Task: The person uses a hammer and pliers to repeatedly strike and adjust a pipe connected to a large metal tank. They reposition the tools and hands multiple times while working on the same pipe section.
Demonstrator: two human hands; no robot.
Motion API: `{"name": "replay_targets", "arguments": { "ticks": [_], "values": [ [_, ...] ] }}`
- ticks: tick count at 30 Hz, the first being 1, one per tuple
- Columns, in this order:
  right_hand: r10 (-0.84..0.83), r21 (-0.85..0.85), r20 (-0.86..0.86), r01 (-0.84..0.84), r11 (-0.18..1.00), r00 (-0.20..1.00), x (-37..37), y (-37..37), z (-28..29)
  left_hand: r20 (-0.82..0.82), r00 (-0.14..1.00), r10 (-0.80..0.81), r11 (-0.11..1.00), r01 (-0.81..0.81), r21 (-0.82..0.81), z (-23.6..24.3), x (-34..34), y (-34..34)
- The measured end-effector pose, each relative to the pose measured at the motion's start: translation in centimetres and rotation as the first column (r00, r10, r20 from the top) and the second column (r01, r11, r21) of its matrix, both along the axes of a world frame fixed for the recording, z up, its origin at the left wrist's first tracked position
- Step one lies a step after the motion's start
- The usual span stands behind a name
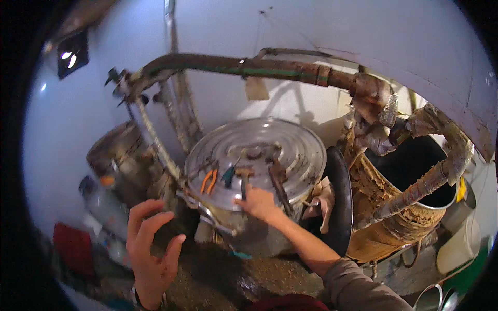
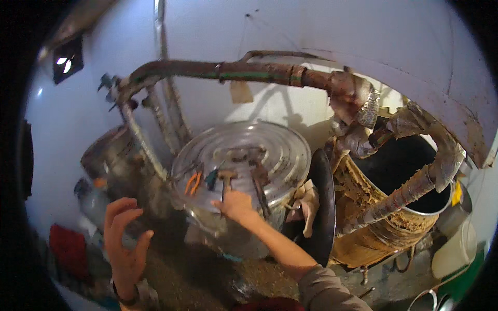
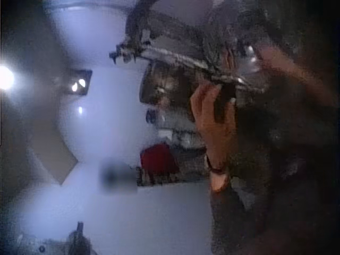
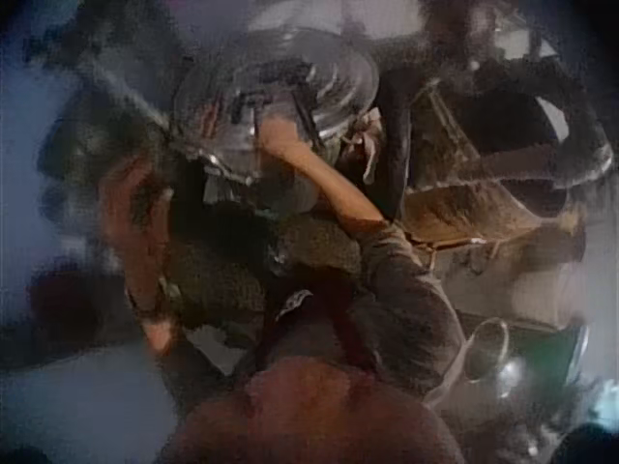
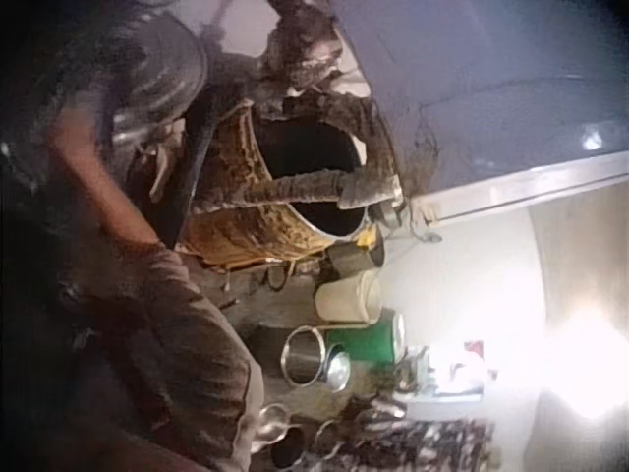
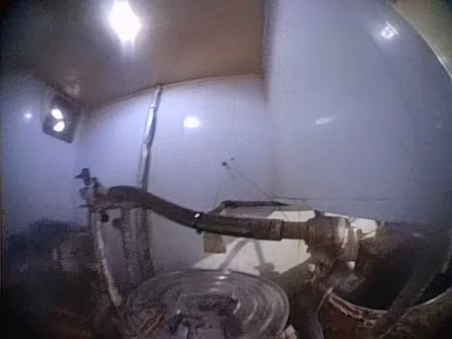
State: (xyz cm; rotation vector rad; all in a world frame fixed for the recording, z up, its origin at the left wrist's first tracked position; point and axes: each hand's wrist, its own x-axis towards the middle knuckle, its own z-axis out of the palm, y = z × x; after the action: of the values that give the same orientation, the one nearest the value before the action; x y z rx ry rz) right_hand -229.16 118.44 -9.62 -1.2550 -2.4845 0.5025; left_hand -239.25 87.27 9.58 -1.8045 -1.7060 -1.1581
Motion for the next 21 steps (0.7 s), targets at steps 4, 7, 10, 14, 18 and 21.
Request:
{"name": "replay_targets", "arguments": {
  "ticks": [4, 7, 10, 14, 18, 21],
  "values": [
    [-0.091, -0.066, 0.01, 0.091, 0.994, 0.996, -3.1, 2.7, -1.9, -0.018, 0.989, -0.147, 0.989, 0.147, 0.023, 1.4, -5.8, 7.4],
    [-0.178, -0.301, -0.218, 0.107, 0.948, 0.96, -3.4, 5.0, -3.2, -0.132, 0.948, -0.289, 0.953, 0.298, 0.051, 3.7, -8.8, 13.6],
    [-0.457, -0.761, -0.559, -0.21, 0.613, 0.692, -2.9, 6.3, -3.3, -0.228, 0.884, -0.409, 0.9, 0.431, 0.057, 6.7, -9.9, 20.7],
    [-0.653, -0.669, -0.696, -0.6, 0.439, 0.299, -0.5, 2.3, -1.3, -0.352, 0.823, -0.446, 0.859, 0.504, 0.091, 10.2, -8.8, 30.0],
    [-0.473, -0.487, -0.871, -0.367, 0.793, 0.134, 5.1, -4.5, 3.3, -0.535, 0.774, -0.338, 0.853, 0.492, 0.174, 12.2, -6.3, 38.3],
    [-0.318, -0.326, -0.942, -0.069, 0.943, 0.108, 8.7, -5.5, 8.1, -0.629, 0.733, -0.257, 0.839, 0.492, 0.231, 12.6, -4.6, 43.0]
  ]
}}
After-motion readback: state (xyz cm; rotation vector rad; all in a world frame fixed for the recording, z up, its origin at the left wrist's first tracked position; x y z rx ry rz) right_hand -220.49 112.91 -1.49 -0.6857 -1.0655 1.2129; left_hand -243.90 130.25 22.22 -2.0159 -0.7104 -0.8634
